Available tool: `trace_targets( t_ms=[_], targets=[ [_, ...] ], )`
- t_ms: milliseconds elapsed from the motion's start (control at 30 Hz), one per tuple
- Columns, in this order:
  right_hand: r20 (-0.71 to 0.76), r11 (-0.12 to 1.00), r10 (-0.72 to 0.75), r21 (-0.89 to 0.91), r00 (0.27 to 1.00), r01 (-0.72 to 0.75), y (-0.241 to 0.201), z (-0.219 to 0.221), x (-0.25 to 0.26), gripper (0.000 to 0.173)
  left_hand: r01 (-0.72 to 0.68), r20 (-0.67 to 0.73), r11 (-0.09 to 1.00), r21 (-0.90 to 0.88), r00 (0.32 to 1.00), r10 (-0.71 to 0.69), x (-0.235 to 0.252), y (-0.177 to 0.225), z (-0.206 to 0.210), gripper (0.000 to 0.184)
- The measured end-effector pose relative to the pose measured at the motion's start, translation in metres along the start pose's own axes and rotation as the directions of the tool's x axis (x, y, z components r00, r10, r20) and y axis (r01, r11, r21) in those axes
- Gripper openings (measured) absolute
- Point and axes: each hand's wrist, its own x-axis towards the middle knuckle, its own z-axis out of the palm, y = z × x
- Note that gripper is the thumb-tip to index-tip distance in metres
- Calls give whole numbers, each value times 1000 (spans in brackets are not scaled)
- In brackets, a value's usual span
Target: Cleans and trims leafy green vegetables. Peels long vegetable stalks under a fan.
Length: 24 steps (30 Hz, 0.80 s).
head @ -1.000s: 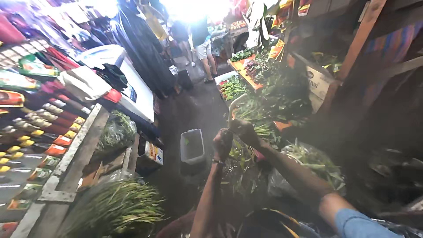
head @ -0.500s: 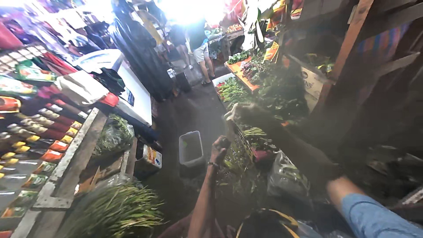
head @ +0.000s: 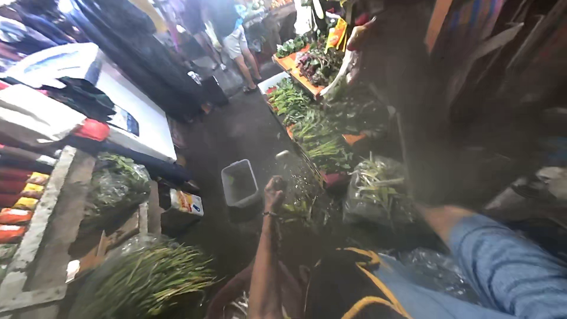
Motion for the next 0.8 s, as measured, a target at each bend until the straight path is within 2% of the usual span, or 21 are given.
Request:
trace_targets(
  t_ms=[33,67,100,167,233,267,300,333,367,400,433,467,500,567,600,700,733,800],
  targets=[
    [-36,950,-87,-304,996,72,-12,-6,-17,27,-21,-21,1000,-9,1000,21,1,-3,-3,33],
    [-57,786,-136,-614,989,72,-29,-5,-38,28,-19,-39,1000,-5,999,19,2,-6,-7,32],
    [-109,551,-85,-834,990,-44,-53,6,-59,31,15,-53,1000,4,998,-15,3,-3,-12,33],
    [-255,220,88,-938,963,-268,-79,31,-101,35,70,-72,997,-9,995,-71,6,7,-23,33],
    [-399,38,239,-907,885,-419,-44,21,-165,33,77,-90,996,-51,993,-81,9,16,-35,33],
    [-481,-46,341,-866,807,-497,-13,8,-202,32,80,-89,994,-68,992,-86,10,20,-41,34],
    [-563,-154,496,-807,662,-571,16,-3,-234,31,91,-86,993,-80,992,-97,10,23,-45,34],
    [-632,-283,632,-728,449,-625,39,-13,-258,32,112,-92,991,-77,989,-118,10,29,-47,33],
    [-657,-389,705,-675,269,-627,55,-16,-272,36,125,-100,990,-73,986,-131,11,35,-48,33],
    [-652,-437,739,-654,168,-617,64,-11,-272,39,120,-109,991,-64,986,-126,13,40,-48,32],
    [-622,-417,767,-670,159,-614,68,-2,-265,39,117,-114,992,-57,986,-123,17,44,-47,33],
    [-567,-326,795,-701,218,-634,73,9,-257,37,121,-113,991,-49,986,-126,19,45,-46,33],
    [-487,-152,803,-723,342,-674,79,22,-252,33,124,-104,991,-43,986,-128,21,47,-44,32],
    [-333,283,687,-696,646,-659,98,53,-239,27,118,-82,992,-48,989,-121,26,50,-36,31],
    [-276,437,612,-662,741,-608,108,70,-227,30,111,-72,992,-63,991,-115,29,53,-30,30],
    [-113,718,488,-512,866,-471,123,128,-178,49,75,-47,981,-177,995,-85,35,60,-12,24],
    [-53,767,465,-474,884,-432,126,144,-162,56,72,-32,977,-200,996,-80,35,63,-9,24],
    [-6,786,411,-505,911,-358,132,166,-142,54,70,-30,973,-221,996,-78,35,67,-6,22]
  ],
)
